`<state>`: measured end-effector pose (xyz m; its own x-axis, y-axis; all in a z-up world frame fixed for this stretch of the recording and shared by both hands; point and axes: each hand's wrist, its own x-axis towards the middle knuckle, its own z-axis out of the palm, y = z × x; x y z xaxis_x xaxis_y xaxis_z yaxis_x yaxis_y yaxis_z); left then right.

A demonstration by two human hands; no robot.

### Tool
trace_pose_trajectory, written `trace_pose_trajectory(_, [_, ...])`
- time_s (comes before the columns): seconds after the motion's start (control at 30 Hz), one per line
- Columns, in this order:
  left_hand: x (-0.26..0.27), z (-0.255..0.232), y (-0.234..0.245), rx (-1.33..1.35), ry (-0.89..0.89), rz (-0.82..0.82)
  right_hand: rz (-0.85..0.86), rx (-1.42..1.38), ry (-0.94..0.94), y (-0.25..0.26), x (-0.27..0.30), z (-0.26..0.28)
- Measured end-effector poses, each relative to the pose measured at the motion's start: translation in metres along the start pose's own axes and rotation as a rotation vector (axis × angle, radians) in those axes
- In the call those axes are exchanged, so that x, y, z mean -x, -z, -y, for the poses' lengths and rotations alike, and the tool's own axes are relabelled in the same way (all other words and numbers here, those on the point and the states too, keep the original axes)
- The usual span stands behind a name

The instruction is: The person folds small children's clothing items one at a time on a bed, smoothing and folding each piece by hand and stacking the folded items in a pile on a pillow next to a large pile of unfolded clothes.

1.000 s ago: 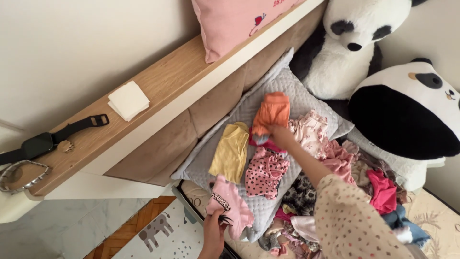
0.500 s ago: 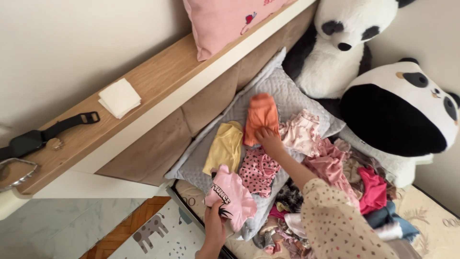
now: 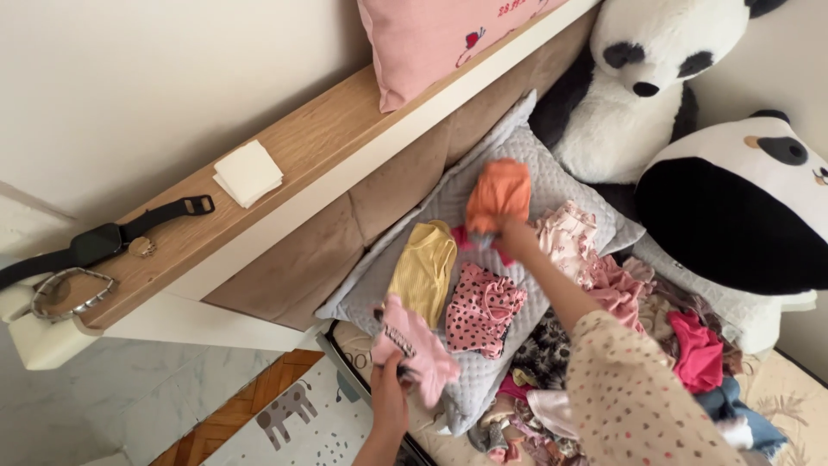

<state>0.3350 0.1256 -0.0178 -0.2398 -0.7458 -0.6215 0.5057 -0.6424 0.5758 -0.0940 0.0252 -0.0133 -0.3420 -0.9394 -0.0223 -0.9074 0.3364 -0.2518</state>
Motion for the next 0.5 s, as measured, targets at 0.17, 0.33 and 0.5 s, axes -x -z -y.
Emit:
trace_pose_trajectory(0.17, [-0.014, -0.016, -0.051, -0.062, -0.068, 0.052, -0.225, -0.297, -0.11, 0.064, -0.017, -0.022])
trace_pose_trajectory(0.33, [-0.011, -0.037, -0.123, -0.065, -0.199, 0.227, -0.349, -0.873, -0.133, 0.132, 0.035, 0.009])
trace_pose_trajectory(0.5, [-0.002, -0.037, -0.166, -0.125, -0.293, 0.347, -0.343, -0.884, -0.276, 0.159, 0.111, 0.053])
